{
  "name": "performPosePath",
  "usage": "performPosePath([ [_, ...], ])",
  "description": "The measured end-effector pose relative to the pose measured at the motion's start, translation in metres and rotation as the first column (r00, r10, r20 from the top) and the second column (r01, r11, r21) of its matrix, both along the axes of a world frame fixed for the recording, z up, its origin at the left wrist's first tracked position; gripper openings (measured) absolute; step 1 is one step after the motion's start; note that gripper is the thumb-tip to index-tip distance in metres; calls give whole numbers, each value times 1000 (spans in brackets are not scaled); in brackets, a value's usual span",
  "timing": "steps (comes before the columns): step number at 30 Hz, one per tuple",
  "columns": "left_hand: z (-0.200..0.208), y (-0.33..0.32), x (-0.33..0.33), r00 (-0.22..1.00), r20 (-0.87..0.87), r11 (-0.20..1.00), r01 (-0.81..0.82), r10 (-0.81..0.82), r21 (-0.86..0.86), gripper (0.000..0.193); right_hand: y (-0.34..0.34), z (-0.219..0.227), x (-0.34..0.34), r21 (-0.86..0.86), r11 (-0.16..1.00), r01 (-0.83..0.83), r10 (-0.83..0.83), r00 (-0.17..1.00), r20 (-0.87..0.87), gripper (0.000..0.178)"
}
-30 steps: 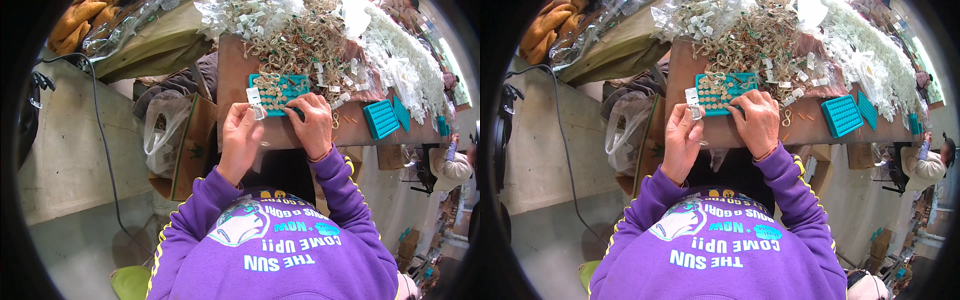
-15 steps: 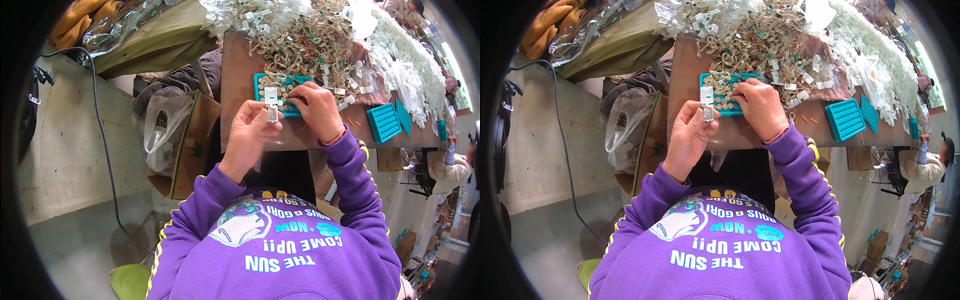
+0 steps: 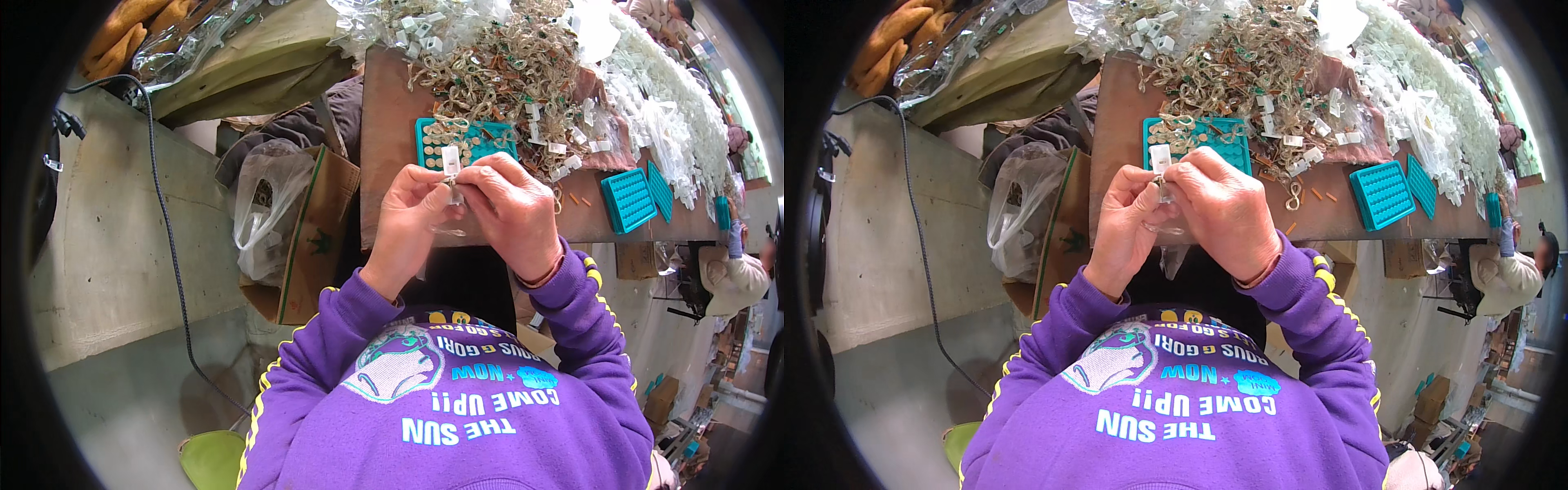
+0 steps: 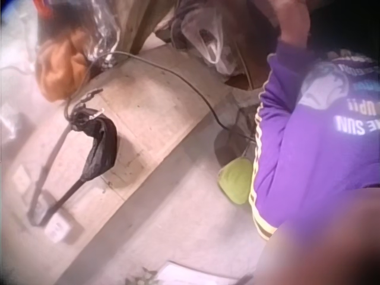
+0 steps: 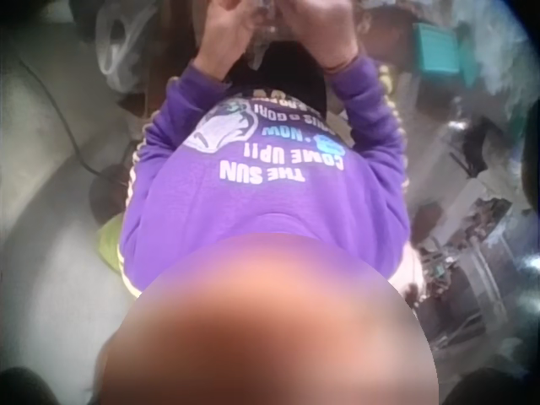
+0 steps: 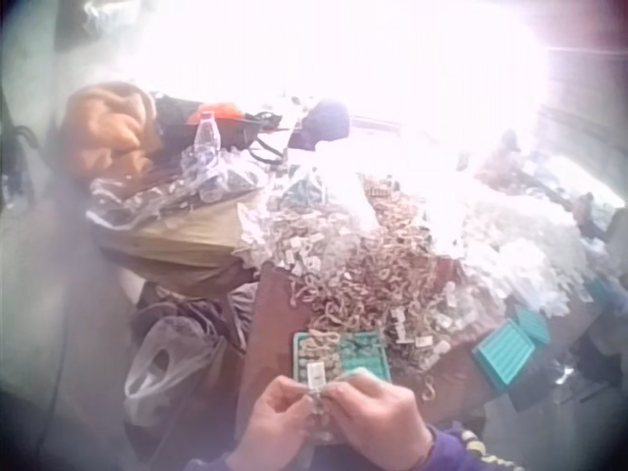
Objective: The person repeatedly picks small white plastic components and metallic pins from a cluttered table, inserts the pins into the components, and places the assembled units into a teal tray. The person also briefly tests one component with a red light.
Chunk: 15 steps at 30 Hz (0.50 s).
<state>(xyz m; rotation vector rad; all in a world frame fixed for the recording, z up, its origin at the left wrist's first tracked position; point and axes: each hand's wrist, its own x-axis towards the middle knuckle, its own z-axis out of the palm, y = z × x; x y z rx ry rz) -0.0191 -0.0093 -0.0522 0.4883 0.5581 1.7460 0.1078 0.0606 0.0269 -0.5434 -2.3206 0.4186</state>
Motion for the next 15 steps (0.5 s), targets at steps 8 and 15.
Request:
performPosePath([
  [8,3,-1,0,1000,-2,1000,-2,2,-7,10,-1,6,5,3,998,-65,65,994,92,18],
  [15,2,-1,-3,998,59,999,35,-34,-9,12,4,5,1,-42,999,-6,3,997,-73,20],
])
